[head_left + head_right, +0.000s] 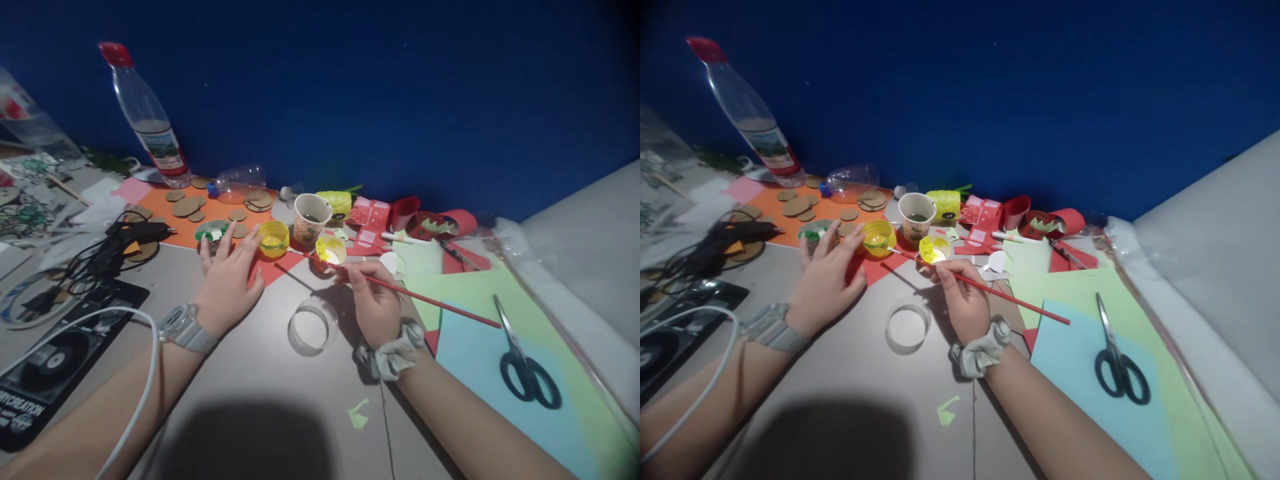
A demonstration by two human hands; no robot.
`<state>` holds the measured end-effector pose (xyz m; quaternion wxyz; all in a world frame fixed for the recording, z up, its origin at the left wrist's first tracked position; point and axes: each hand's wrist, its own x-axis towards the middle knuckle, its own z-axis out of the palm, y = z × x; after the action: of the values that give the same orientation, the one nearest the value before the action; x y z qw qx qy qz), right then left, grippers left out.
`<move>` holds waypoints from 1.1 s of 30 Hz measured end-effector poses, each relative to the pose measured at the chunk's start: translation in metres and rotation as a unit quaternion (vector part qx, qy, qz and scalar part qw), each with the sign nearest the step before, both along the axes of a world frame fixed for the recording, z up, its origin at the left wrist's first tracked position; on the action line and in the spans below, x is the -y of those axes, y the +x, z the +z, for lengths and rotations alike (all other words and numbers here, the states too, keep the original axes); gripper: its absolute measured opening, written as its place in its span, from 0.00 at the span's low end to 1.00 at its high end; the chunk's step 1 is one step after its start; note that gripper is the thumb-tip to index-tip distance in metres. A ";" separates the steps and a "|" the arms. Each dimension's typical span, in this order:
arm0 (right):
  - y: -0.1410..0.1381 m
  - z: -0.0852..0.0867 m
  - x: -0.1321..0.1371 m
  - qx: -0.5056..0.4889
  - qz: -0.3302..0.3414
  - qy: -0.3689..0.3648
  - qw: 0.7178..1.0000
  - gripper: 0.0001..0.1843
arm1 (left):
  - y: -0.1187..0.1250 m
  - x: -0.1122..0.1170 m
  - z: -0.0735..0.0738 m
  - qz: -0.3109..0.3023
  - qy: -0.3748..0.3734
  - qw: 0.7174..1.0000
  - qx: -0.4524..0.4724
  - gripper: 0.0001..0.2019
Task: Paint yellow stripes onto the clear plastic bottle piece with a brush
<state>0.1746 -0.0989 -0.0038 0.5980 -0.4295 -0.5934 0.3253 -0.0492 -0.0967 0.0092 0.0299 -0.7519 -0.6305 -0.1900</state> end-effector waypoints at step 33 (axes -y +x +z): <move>0.000 0.010 0.003 0.053 -0.043 0.010 0.998 0.07 | -0.002 -0.001 0.003 -0.027 -0.016 0.999 0.025 0.31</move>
<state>0.1751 -0.1015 0.0062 0.5831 -0.4659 -0.6083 0.2699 -0.0515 -0.0954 0.0122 -0.0030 -0.7641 -0.6133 -0.1998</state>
